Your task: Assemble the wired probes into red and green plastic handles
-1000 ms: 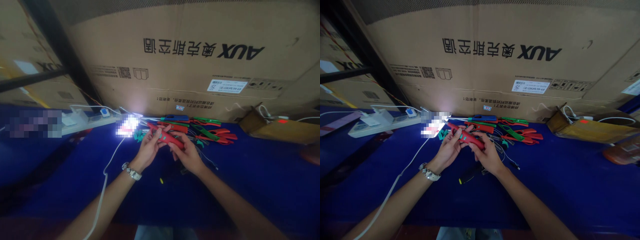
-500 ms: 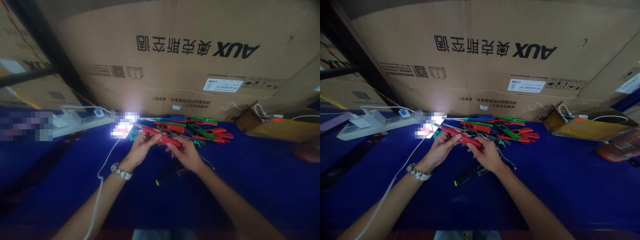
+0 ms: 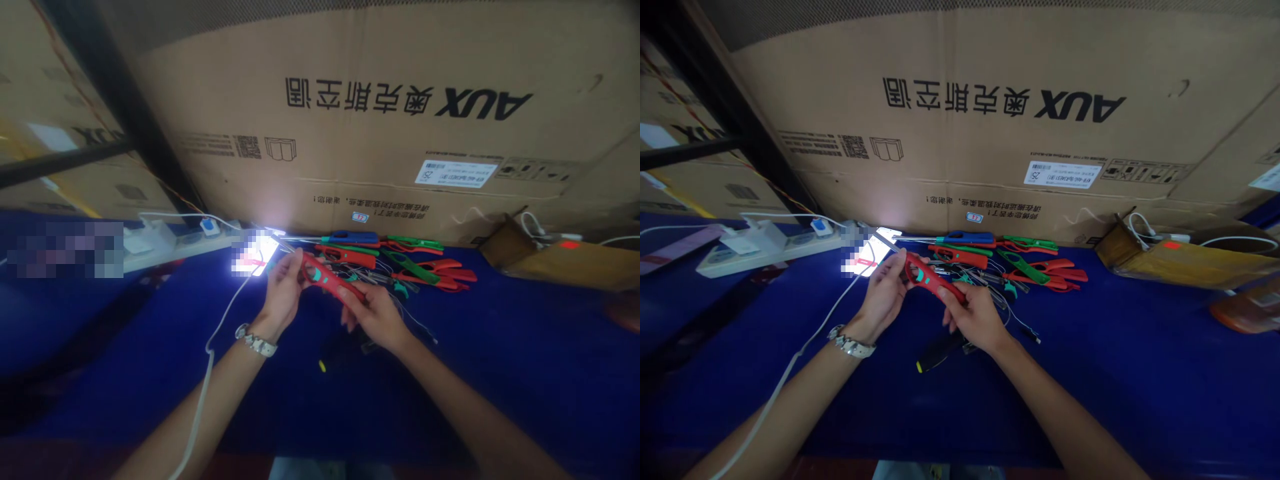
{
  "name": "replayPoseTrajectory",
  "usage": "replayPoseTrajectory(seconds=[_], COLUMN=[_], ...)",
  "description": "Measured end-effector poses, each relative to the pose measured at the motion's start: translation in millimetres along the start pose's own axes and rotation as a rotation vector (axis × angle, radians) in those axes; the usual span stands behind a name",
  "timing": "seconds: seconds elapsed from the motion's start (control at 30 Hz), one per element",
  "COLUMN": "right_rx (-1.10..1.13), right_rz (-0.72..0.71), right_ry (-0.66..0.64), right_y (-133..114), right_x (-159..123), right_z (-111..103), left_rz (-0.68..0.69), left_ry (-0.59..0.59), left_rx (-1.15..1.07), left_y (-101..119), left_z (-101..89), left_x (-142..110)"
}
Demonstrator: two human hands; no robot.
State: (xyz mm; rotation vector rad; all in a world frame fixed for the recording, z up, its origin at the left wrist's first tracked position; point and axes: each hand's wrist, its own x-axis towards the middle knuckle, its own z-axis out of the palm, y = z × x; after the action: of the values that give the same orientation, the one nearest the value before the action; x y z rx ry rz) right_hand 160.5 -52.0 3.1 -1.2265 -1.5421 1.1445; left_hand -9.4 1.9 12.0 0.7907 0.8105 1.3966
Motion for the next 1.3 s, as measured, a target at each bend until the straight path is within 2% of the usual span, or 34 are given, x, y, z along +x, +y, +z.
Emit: replayPoseTrajectory(seconds=[0.2, 0.27, 0.37, 0.43, 0.53, 0.63, 0.7, 0.77, 0.9, 0.97, 1.03, 1.07, 1.13, 1.17, 1.23, 1.27, 1.3], right_rx=[-0.14, -0.265, -0.627, -0.837, -0.998, -1.044, -0.956, -0.719, -0.033, 0.151, 0.212, 0.217, 0.2, 0.184, 0.147, 0.133, 0.122], right_rz=[-0.097, -0.151, -0.264, -0.361, -0.488, -0.494, -0.429, -0.313, -0.014, 0.06, 0.074, 0.074, 0.076, 0.078, 0.086, 0.09, 0.095], right_ry=[-0.072, -0.022, 0.159, 0.247, 0.25, 0.193, 0.157, 0.116, 0.02, -0.009, -0.039, -0.054, -0.083, -0.099, -0.168, -0.219, -0.272], right_y=[-1.5, -1.3, -2.3, -4.3, -7.6, -9.5, -9.8, -9.7, -9.0, -9.2, -10.1, -10.6, -11.4, -11.6, -11.9, -12.1, -12.6], right_x=[-3.4, -4.1, -5.8, -7.5, -10.1, -12.4, -13.4, -12.6, -4.2, 0.5, 3.6, 4.6, 6.2, 7.0, 8.9, 10.0, 11.1], right_z=[0.6, -0.1, -0.4, 0.5, 3.0, 6.1, 8.8, 11.5, 12.2, 7.7, -0.9, -6.4, -18.3, -23.8, -31.8, -33.9, -34.7], left_rz=[-0.054, -0.078, -0.113, -0.185, -0.264, -0.255, -0.214, -0.156, -0.081, -0.054, -0.049, -0.059, -0.037, 0.053, 0.405, 0.587, 0.74], left_ry=[-0.021, -0.035, -0.038, -0.058, -0.073, -0.023, 0.042, 0.072, -0.023, -0.048, -0.048, -0.066, -0.176, -0.176, -0.044, -0.07, -0.191], left_rx=[-0.01, -0.029, -0.007, -0.003, -0.042, -0.077, -0.112, -0.148, -0.185, -0.161, -0.025, 0.118, 0.537, 0.766, 1.12, 1.229, 1.306], left_y=[-2.0, -3.4, -1.3, 3.5, 10.5, 10.4, 7.0, 2.9, -2.9, -2.2, 3.3, 8.1, 21.4, 29.0, 43.6, 49.4, 53.7], left_z=[0.4, 3.2, 9.2, 12.7, 14.7, 14.4, 14.8, 16.9, 24.1, 23.2, 14.5, 7.0, -11.5, -20.3, -31.9, -33.4, -32.0], left_x=[-1.6, -4.5, -10.9, -14.7, -16.8, -15.6, -15.1, -15.9, -19.5, -22.4, -28.5, -33.3, -46.2, -53.3, -65.2, -68.6, -69.7])
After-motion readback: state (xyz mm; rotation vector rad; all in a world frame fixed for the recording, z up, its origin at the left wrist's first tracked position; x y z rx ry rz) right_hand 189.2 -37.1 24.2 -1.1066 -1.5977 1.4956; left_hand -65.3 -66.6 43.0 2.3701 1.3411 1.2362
